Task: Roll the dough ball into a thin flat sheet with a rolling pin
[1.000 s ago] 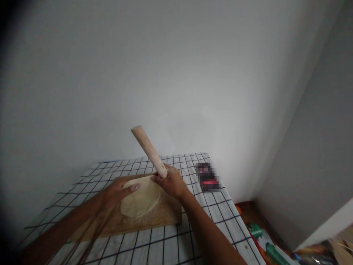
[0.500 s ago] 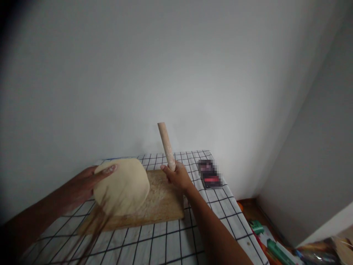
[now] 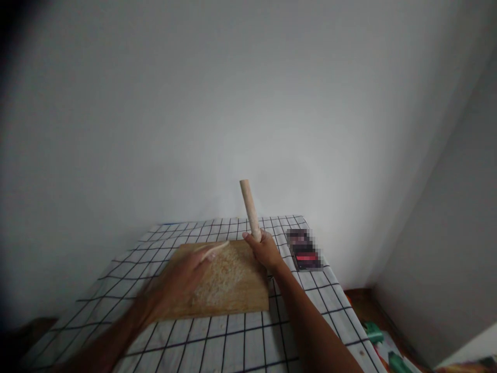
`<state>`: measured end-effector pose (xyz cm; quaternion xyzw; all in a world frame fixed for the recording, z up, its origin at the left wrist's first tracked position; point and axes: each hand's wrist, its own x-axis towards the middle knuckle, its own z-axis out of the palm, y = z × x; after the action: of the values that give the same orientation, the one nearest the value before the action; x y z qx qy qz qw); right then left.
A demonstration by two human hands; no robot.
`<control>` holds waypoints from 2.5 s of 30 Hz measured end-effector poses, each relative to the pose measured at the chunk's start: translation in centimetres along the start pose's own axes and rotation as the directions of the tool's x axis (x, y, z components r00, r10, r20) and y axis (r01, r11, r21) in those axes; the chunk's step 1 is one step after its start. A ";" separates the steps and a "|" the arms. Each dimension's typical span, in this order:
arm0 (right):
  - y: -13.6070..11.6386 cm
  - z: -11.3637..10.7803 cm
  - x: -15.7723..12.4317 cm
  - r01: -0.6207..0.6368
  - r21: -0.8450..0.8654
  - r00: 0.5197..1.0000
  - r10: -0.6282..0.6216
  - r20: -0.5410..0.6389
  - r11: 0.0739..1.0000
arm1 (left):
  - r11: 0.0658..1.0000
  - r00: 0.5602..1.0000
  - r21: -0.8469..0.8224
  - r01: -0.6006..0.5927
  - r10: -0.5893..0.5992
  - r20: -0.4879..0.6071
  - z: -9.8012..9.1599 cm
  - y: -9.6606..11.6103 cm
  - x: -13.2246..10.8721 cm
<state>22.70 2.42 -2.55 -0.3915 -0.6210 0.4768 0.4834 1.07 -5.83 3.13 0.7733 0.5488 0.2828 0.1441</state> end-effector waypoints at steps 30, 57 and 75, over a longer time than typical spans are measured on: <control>-3.7 -2.1 -1.6 0.315 -0.730 0.919 -0.003 0.394 0.606 | 0.994 0.992 -0.108 -0.013 -0.001 -0.128 -5.2 -3.8 -1.6; -1.1 0.1 -2.9 0.393 -0.874 0.918 -0.165 0.359 0.286 | 0.890 0.967 0.455 0.011 0.107 -0.233 3.6 -4.4 -2.7; -2.1 1.6 -11.0 0.271 -0.914 0.947 -0.252 0.198 0.303 | 0.836 0.934 0.512 -0.197 0.319 -0.162 4.8 -4.5 -7.6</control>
<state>23.61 -8.82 -3.12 -0.4856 -0.8395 -0.0427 0.2398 -1.36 -10.84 -5.24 0.8116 0.5054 0.2438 -0.1627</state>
